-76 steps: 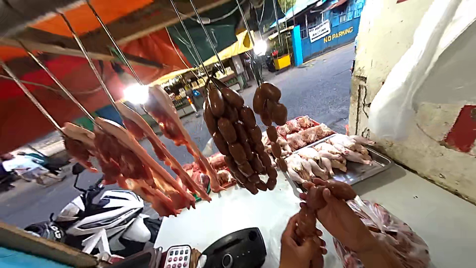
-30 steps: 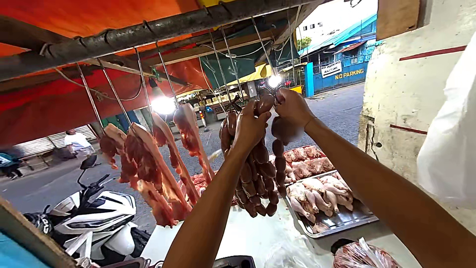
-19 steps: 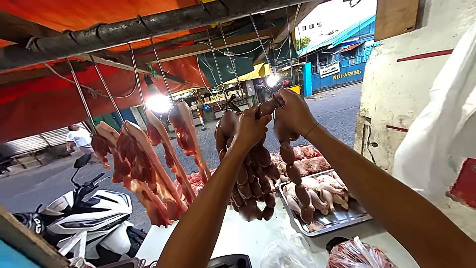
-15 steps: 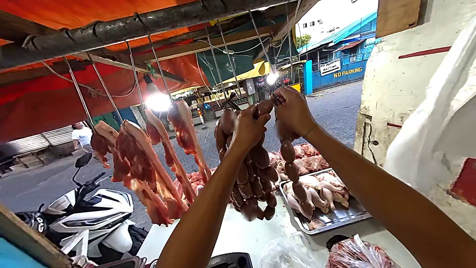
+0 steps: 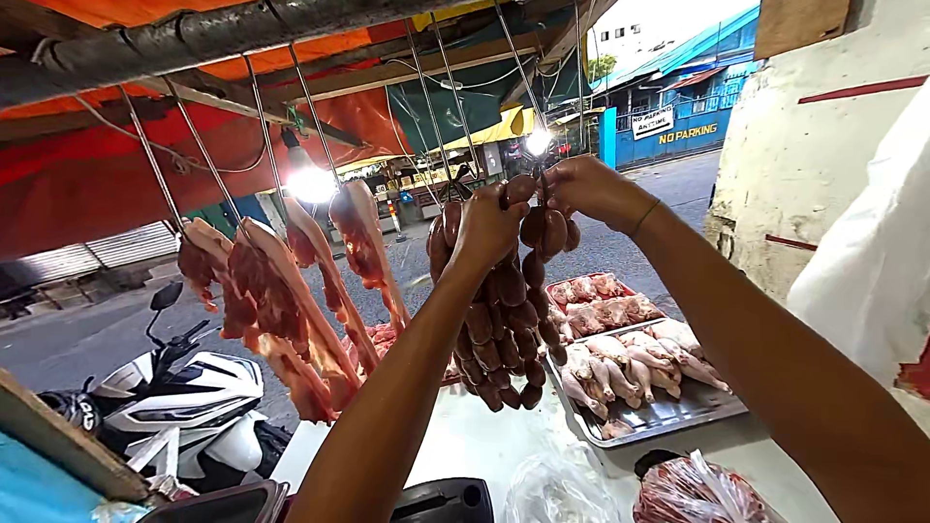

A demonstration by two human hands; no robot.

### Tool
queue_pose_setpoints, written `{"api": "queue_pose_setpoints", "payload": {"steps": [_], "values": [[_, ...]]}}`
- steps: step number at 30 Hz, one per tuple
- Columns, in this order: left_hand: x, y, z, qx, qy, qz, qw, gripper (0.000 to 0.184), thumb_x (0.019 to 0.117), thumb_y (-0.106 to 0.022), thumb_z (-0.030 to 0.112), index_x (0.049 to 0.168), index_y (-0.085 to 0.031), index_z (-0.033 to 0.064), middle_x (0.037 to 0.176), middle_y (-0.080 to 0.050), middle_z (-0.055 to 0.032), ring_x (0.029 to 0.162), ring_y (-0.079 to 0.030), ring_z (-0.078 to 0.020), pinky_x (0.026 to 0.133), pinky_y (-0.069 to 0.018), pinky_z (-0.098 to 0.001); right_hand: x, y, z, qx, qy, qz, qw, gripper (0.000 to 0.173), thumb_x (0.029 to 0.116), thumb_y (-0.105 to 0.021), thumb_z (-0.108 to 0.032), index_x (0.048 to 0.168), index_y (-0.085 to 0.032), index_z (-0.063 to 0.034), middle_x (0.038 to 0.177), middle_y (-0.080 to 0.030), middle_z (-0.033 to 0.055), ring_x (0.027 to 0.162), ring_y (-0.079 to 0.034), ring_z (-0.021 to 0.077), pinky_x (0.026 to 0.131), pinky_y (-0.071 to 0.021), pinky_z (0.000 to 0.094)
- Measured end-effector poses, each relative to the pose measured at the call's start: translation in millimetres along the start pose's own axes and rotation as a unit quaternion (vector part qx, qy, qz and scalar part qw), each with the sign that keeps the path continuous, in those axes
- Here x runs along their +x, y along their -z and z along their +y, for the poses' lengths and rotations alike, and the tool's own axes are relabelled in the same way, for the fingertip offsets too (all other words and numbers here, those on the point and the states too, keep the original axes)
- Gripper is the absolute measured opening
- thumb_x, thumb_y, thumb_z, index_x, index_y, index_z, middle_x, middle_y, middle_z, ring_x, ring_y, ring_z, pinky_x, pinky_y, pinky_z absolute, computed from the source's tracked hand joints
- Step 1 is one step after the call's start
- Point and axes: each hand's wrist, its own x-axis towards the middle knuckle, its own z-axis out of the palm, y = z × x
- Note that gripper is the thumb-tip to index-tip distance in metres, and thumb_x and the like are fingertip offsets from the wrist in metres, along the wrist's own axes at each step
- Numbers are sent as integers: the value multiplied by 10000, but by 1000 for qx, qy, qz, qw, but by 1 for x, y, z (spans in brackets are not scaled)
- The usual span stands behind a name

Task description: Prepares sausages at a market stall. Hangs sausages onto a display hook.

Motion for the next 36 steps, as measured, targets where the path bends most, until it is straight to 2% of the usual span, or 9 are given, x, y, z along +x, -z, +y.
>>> {"api": "queue_pose_setpoints", "payload": {"steps": [3,9,15,17,19,24,28,32,36], "values": [[1,-1,0,8,8,-4,1000,277,989,-672,194,1217,-668,36,1118,-678,-159,965,-692,-259,890,-571,-471,0,6,2,36,-12,-53,998,311,992,-531,0,1292,-607,-37,1106,-651,130,844,-618,166,743,-527,347],[9,-3,-7,8,12,-24,1000,309,980,-679,159,1258,-657,26,1127,-677,-163,905,-700,-242,857,-587,-438,-8,6,-2,48,27,-28,998,301,929,-569,38,1188,-696,-46,1060,-705,97,880,-648,151,767,-528,348],[21,2,-7,-62,26,-59,996,328,975,-685,122,1292,-657,44,1154,-682,-157,901,-698,-213,845,-588,-404,-13,16,-4,84,28,-71,994,497,890,-564,123,1334,-661,-77,1216,-696,88,1033,-666,137,889,-545,312],[21,3,-6,-100,13,-73,992,320,971,-668,58,1289,-652,27,1109,-688,-143,816,-681,-161,773,-584,-331,-14,20,-3,93,30,-86,991,544,877,-570,165,1360,-644,-76,1237,-691,99,1066,-672,154,900,-554,312],[21,3,-6,-131,-4,-97,987,341,962,-659,8,1302,-642,24,1110,-683,-130,791,-659,-128,740,-571,-289,-15,23,-2,97,32,-94,990,601,856,-569,183,1394,-616,-78,1274,-678,114,1056,-681,165,867,-568,310],[28,-1,-2,-125,-34,-138,982,419,954,-644,-28,1365,-615,50,1176,-673,-126,852,-668,-118,785,-569,-277,-16,31,2,109,9,-87,990,543,931,-532,100,1430,-576,-108,1317,-631,110,833,-682,118,709,-573,253],[32,-4,6,-111,-47,-133,984,467,949,-636,-39,1405,-592,52,1167,-677,-125,866,-655,-112,793,-551,-266,-25,24,2,99,34,-39,994,508,928,-548,111,1391,-602,-89,1281,-620,153,847,-681,163,715,-584,295],[36,-6,7,-102,-63,-137,983,476,946,-605,-63,1406,-595,62,1132,-689,-108,859,-645,-95,785,-538,-254,-27,20,6,65,49,-23,996,581,918,-570,145,1437,-583,-116,1423,-501,170,951,-699,215,695,-627,330],[41,-6,6,-109,-90,-155,978,388,952,-626,-39,1325,-653,67,1121,-703,-91,931,-676,-109,849,-565,-292,-22,30,5,62,35,-59,996,584,950,-558,127,1466,-557,-145,1411,-555,140,803,-705,179,616,-608,302]]}}
